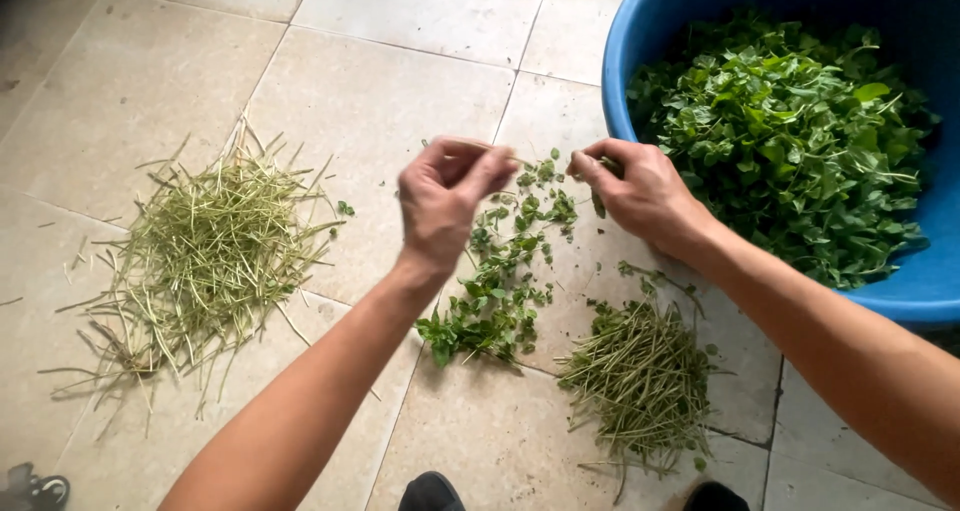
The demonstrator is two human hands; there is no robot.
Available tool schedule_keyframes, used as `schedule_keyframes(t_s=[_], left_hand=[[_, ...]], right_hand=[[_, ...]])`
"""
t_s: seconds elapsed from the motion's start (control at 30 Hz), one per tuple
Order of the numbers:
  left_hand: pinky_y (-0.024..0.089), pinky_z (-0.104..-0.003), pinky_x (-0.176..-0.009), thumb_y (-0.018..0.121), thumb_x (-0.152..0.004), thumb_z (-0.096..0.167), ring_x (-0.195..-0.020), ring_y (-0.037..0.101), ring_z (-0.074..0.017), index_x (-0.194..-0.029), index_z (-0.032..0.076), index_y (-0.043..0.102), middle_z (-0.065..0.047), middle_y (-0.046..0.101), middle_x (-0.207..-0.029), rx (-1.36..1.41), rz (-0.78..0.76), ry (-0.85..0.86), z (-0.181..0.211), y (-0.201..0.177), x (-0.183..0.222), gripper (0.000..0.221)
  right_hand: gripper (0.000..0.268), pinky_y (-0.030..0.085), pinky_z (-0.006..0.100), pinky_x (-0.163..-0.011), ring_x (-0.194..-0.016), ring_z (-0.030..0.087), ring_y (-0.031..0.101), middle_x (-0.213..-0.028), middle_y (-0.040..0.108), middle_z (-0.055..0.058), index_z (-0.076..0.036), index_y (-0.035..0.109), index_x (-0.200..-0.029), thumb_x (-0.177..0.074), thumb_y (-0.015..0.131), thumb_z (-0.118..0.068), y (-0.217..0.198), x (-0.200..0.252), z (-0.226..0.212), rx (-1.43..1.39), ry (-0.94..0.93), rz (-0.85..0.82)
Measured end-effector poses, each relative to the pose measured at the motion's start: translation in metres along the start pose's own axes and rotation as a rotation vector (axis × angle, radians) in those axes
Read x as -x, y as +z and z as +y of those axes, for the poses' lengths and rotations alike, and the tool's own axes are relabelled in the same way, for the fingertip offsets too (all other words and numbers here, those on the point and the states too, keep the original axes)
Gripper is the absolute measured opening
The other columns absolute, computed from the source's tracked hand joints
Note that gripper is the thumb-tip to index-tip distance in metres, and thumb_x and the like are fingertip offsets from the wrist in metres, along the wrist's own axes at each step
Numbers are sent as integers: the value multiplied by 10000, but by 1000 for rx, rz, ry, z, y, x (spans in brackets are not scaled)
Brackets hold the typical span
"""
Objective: Preparing fruit drinks, toasting bread for sandwiches, serving a customer, slicing a whole pineapple, and sorting leafy herbs.
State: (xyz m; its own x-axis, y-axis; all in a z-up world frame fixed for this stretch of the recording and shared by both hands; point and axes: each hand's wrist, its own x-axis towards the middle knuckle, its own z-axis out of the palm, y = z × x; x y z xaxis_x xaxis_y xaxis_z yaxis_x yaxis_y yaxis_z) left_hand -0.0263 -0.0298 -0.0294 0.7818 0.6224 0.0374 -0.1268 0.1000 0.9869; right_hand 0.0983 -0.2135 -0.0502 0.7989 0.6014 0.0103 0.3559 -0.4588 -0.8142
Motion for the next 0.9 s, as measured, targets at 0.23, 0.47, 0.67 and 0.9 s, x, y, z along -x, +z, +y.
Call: schedule_keyframes(t_s=[0.23,0.47,0.67,0.9], left_hand=[[745,-383,-686,759,-913,257,-872,765,-277,-1555,70,309,-238,439,-1417,-41,857,-304,-103,-188,-63,807],[663,-348,-528,745,-920,138,-798,763,-286,-1169,21,744,-206,751,-1031,-601,-185,-233,-144,-90,-32,276],[650,-504,-745,604,-813,144,-891,761,-369,-964,180,796,-122,762,-863,-1377,-660,-31,-320,-53,-67,247],[636,-509,-767,627,-755,131,-918,764,-381,-980,206,815,-132,773,-879,-1339,-623,-189,-330,-57,-64,303]], right_hand=[[227,599,376,-901,-959,167,677,-1024,677,54,-90,680,-1056,-1051,639,-313,-27,-4,7,-875,517,-27],[208,552,267,-615,-694,128,588,-846,587,35,-61,629,-1058,-1078,627,-268,-23,-14,22,-972,475,-113],[231,363,191,-525,-610,61,401,-773,475,13,-56,630,-1078,-1068,626,-286,-19,-9,12,-885,492,-163],[186,343,214,-518,-618,87,414,-724,455,41,16,675,-1026,-958,736,-145,-19,1,8,-823,486,-246]])
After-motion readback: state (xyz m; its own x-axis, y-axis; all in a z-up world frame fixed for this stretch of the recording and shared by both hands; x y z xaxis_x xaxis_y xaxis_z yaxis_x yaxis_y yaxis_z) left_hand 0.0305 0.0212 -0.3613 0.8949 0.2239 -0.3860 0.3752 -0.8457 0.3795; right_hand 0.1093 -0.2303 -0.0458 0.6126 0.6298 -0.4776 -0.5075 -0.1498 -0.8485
